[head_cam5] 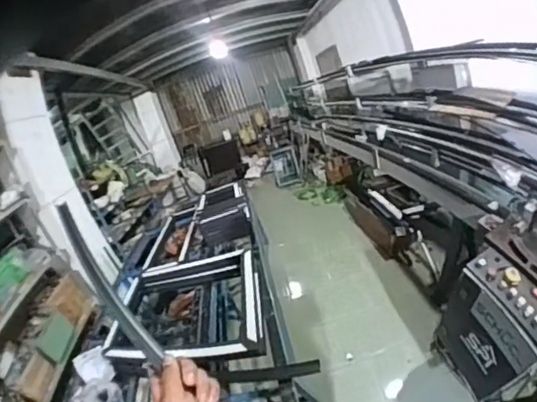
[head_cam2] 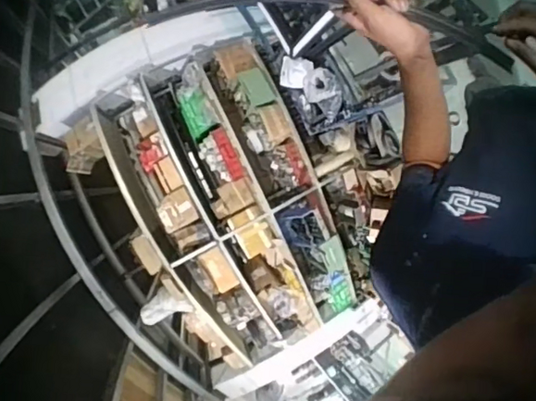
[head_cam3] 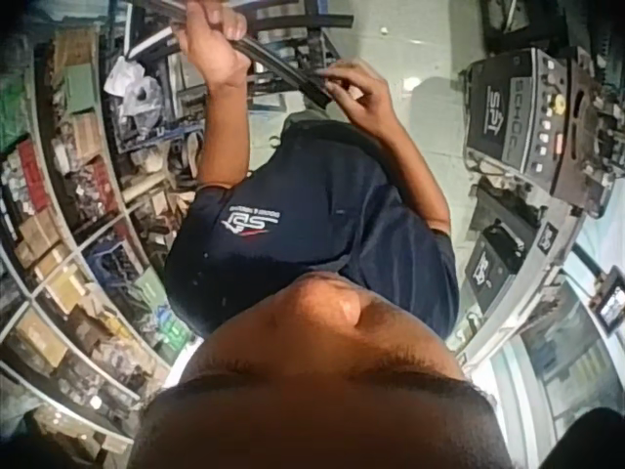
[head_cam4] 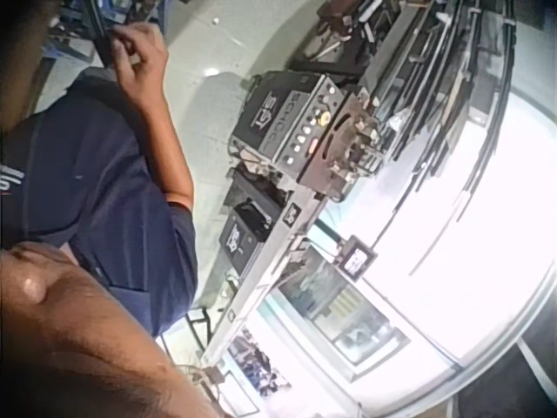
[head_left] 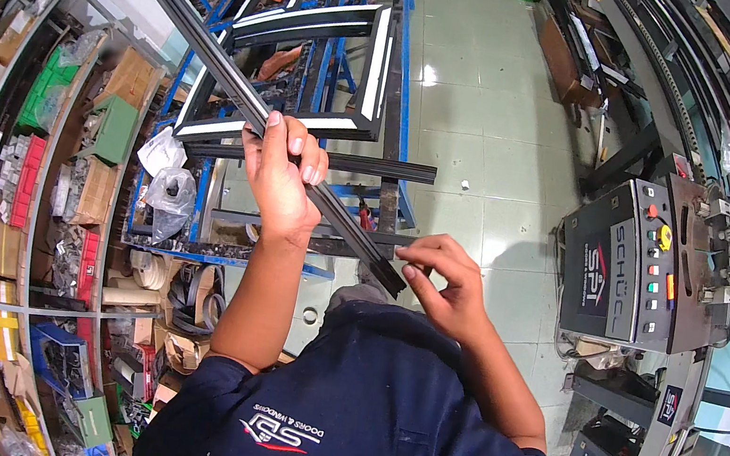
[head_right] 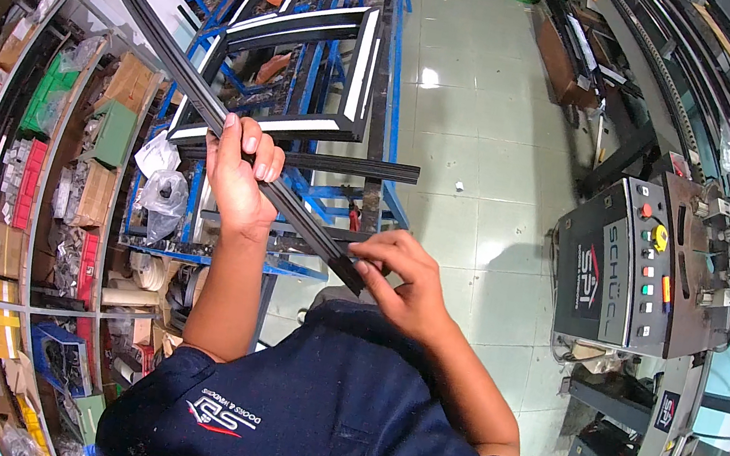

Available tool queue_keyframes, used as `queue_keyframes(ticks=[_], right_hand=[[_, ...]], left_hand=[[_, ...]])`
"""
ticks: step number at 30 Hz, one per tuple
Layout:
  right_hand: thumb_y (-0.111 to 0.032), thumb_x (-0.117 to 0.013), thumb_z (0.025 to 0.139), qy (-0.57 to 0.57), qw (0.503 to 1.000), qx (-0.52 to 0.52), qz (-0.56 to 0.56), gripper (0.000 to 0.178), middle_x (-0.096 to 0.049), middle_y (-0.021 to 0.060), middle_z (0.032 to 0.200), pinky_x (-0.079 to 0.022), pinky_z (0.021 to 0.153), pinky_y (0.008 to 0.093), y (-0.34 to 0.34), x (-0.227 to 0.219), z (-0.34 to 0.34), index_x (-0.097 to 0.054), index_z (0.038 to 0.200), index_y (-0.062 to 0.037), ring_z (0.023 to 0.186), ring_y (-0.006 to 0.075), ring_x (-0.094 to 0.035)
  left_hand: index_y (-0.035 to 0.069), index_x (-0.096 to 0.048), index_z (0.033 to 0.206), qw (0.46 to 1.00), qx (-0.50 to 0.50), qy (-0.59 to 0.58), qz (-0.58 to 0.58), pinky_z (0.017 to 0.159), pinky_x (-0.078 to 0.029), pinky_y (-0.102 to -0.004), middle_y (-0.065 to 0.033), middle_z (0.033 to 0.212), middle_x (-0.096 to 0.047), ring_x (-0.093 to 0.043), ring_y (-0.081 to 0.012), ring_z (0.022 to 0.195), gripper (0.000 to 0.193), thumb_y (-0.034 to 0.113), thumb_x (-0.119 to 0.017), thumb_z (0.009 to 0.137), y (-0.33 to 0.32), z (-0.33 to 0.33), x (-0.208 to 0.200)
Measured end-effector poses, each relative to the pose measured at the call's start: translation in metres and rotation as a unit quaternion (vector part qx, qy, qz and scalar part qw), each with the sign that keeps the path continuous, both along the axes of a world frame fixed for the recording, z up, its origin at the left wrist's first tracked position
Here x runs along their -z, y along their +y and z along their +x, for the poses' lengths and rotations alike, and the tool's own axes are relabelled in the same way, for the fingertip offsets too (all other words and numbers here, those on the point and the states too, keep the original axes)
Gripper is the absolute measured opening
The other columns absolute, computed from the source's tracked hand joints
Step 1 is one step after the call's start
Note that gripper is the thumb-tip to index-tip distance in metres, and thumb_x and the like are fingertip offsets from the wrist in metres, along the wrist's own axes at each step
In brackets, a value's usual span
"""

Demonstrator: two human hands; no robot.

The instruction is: Assembling, measuring, and preparing aluminum window frame profiles in a fabrication workshop.

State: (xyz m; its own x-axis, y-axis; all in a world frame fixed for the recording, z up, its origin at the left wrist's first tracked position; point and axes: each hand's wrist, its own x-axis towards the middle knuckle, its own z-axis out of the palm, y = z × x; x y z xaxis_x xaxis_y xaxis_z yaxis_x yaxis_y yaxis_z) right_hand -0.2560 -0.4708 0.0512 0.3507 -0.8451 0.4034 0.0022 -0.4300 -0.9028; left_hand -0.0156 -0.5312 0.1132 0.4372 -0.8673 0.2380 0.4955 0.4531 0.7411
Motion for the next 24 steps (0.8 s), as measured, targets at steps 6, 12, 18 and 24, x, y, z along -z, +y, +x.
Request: queue_keyframes(ticks=[6,12,18,24], right_hand=[[-0.015,-0.083,0.088,0.072,0.997,0.019,0.000,0.018,-0.072,0.0100,0.086,-0.053,0.061,0.0322,0.021,0.009,0.015,-0.077,0.101,-0.0045,0.068,0.0210,-0.068],[-0.018,-0.087,0.084,0.067,0.995,0.045,0.058,0.018,-0.065,0.0084,0.075,-0.050,0.057,0.0324,0.023,0.021,0.026,-0.076,0.090,-0.0042,0.062,0.0205,-0.064],[-0.021,-0.090,0.078,0.128,0.983,0.045,0.127,0.026,-0.061,0.0085,0.074,-0.051,0.063,0.0371,0.022,0.015,0.024,-0.073,0.084,-0.0030,0.068,0.0240,-0.062],[-0.028,-0.092,0.076,0.149,0.981,0.061,0.111,0.043,-0.063,0.0109,0.080,-0.053,0.070,0.0408,0.023,0.018,0.023,-0.063,0.096,-0.0033,0.077,0.0298,-0.065]], left_hand=[[0.014,-0.045,0.100,0.999,-0.018,0.004,-0.030,0.042,-0.035,-0.0263,0.0006,0.073,-0.046,-0.040,-0.0083,0.046,0.014,0.021,-0.046,0.112,0.017,0.000,-0.004],[0.014,-0.047,0.105,0.998,-0.030,-0.013,-0.047,0.042,-0.035,-0.0262,0.0009,0.073,-0.046,-0.040,-0.0083,0.047,0.013,0.023,-0.044,0.113,0.023,-0.015,-0.007],[0.013,-0.042,0.108,0.997,0.015,-0.040,-0.060,0.044,-0.033,-0.0250,0.0000,0.075,-0.043,-0.036,-0.0072,0.048,0.011,0.021,-0.040,0.114,0.029,-0.030,0.004],[0.013,-0.041,0.114,0.997,0.019,-0.062,-0.051,0.044,-0.031,-0.0253,0.0000,0.074,-0.039,-0.035,-0.0071,0.048,0.010,0.023,-0.040,0.114,0.039,-0.041,0.010]])
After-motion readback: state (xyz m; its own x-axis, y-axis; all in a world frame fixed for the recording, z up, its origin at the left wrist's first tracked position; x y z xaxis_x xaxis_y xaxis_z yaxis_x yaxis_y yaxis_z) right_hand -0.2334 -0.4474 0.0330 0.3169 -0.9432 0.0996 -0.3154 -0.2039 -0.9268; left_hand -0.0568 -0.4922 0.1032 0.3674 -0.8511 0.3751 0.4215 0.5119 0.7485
